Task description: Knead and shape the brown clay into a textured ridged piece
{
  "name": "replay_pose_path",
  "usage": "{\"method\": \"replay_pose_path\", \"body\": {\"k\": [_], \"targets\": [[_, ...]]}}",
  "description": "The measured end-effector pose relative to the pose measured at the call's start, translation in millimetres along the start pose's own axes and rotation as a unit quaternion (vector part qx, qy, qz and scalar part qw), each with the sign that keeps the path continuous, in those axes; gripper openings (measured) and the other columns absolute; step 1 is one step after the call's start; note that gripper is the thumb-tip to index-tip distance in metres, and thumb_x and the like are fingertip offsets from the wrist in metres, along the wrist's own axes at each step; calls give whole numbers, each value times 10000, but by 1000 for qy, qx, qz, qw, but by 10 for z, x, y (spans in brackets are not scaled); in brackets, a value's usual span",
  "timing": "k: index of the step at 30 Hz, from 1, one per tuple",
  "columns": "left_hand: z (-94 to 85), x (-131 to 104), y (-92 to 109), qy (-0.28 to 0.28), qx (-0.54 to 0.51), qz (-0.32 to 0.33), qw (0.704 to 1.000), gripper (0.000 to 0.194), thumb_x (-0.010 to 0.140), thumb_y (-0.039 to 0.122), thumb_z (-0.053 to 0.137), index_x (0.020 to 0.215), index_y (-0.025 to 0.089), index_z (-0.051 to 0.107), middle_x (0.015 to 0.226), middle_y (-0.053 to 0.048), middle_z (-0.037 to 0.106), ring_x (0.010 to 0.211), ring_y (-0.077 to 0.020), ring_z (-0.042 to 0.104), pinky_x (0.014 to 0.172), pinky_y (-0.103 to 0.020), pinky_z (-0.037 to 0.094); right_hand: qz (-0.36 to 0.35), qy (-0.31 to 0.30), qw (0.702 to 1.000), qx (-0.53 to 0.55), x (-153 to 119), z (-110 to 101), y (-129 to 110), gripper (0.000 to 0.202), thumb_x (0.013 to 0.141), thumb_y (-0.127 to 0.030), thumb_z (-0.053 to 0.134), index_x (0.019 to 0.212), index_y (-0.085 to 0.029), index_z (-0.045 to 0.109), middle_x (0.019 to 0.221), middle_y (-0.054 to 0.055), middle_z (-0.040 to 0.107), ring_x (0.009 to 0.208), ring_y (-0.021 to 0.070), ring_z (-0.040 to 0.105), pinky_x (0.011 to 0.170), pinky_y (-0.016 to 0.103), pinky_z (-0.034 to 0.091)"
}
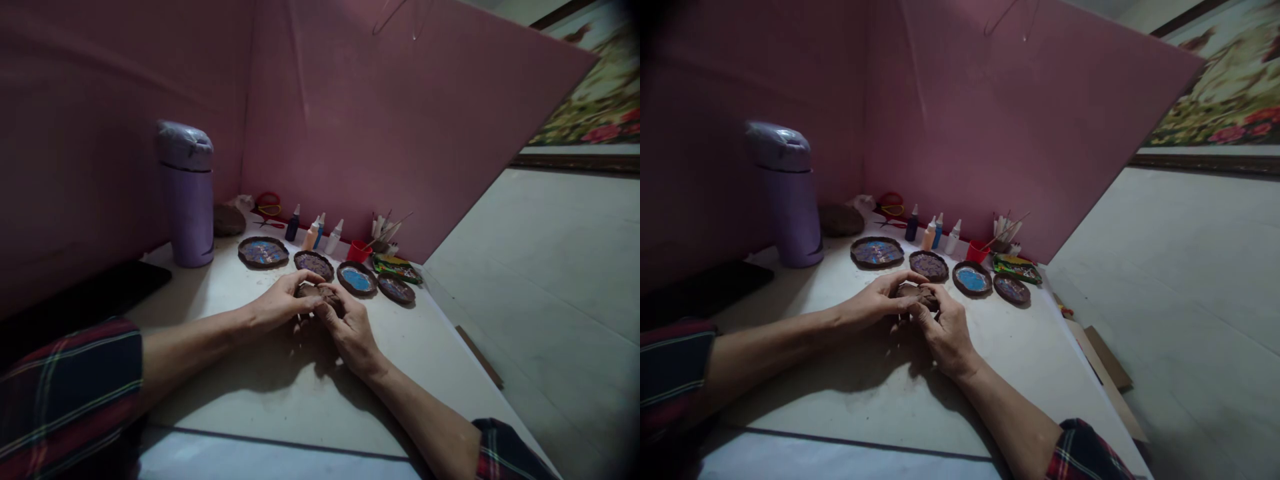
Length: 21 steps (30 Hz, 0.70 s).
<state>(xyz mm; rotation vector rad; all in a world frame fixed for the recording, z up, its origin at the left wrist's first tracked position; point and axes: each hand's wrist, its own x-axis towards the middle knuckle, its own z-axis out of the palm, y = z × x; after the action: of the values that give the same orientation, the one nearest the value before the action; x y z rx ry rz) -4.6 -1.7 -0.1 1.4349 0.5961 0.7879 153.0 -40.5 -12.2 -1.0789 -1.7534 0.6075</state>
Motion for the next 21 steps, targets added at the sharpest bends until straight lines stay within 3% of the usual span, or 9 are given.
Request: {"method": "replay_pose_path", "body": {"k": [21], "targets": [[-14, -1, 6, -3, 35, -5, 999, 494, 752, 380, 630, 1151, 144, 461, 559, 32, 560, 402, -98, 516, 412, -216, 451, 8, 2, 1000, -14, -5, -6, -1, 319, 853, -407, 545, 1075, -178, 572, 926, 36, 659, 845, 177, 609, 746, 256, 468]]}}
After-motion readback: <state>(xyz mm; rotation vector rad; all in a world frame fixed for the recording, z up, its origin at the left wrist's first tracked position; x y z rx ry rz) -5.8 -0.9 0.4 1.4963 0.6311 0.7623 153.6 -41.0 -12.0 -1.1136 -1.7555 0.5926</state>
